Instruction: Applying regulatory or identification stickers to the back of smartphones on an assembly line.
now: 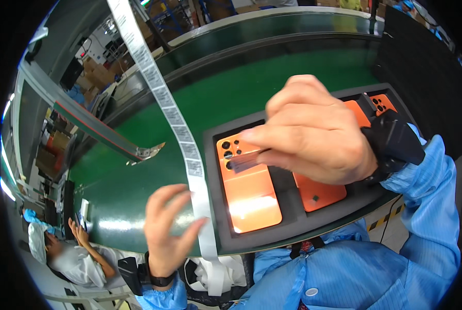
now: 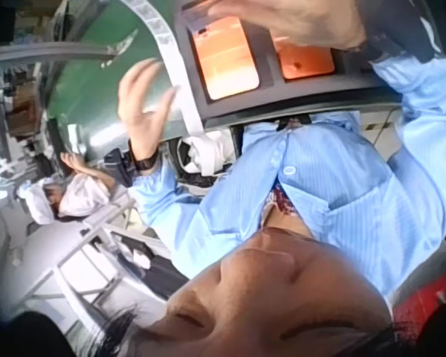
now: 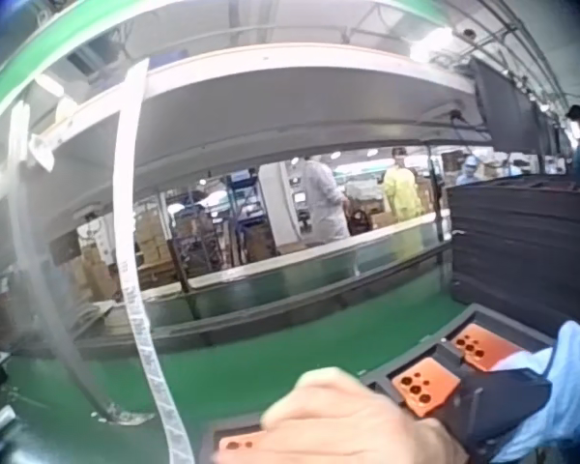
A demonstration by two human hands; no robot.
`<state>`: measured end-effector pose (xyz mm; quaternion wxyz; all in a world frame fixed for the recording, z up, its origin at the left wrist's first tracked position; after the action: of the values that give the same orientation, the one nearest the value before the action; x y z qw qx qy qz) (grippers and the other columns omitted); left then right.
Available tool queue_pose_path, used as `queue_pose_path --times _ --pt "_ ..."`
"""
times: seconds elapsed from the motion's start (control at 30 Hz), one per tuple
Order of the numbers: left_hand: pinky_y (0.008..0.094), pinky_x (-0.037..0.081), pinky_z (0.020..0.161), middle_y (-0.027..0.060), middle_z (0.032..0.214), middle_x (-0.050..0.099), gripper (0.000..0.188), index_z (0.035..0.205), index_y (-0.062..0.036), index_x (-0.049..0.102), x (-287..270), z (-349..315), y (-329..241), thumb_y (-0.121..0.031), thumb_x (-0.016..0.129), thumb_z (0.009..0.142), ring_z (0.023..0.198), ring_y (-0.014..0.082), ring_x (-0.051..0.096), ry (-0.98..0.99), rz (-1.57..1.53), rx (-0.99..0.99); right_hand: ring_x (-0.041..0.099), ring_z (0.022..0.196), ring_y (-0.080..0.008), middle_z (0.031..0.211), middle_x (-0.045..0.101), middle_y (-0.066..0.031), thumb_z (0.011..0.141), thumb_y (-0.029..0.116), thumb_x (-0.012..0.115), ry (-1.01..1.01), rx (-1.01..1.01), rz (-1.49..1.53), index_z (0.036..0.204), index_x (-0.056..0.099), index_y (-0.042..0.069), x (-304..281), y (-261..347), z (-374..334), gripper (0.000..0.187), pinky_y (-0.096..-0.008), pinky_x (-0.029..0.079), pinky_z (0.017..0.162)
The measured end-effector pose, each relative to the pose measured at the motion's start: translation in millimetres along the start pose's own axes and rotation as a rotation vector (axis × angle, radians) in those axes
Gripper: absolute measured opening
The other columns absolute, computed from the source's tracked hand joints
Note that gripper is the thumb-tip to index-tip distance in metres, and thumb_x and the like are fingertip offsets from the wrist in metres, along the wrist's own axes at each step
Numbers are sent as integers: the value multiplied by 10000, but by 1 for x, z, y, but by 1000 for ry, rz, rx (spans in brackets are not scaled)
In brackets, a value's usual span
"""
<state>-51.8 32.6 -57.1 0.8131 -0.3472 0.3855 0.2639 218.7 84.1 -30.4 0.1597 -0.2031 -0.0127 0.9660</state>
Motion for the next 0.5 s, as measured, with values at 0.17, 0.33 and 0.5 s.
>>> queue_pose_path --times 0.17,0.33,0.5 --pt "401 451 830 151 1047 579 407 994 -29 636 15 23 -21 -79 758 609 979 321 553 370 -97 242 554 721 -221 757 615 -58 652 77 760 130 147 -16 835 643 27 -10 -3 -12 222 -349 413 675" --pt "393 466 805 113 981 598 360 956 -34 634 14 40 -31 -99 744 619 939 303 572 651 43 293 558 740 -214 752 615 -29 686 73 731 81 242 31 802 636 52 -7 -12 -21 151 -331 415 698" --pt "361 476 724 85 874 553 270 871 -52 590 27 59 -45 -132 714 645 847 261 574 716 159 399 556 741 -224 762 621 -44 688 56 738 106 317 63 810 639 51 -16 -15 -30 156 -330 426 702"
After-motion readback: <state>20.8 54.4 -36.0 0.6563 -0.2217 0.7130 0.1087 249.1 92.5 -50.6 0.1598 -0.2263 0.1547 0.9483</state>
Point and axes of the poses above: each hand's wrist, its own z-axis towards the middle knuckle, its own x-axis out of the palm, y = z × x, the point moved 1 cm from there along z, towards the middle knuckle
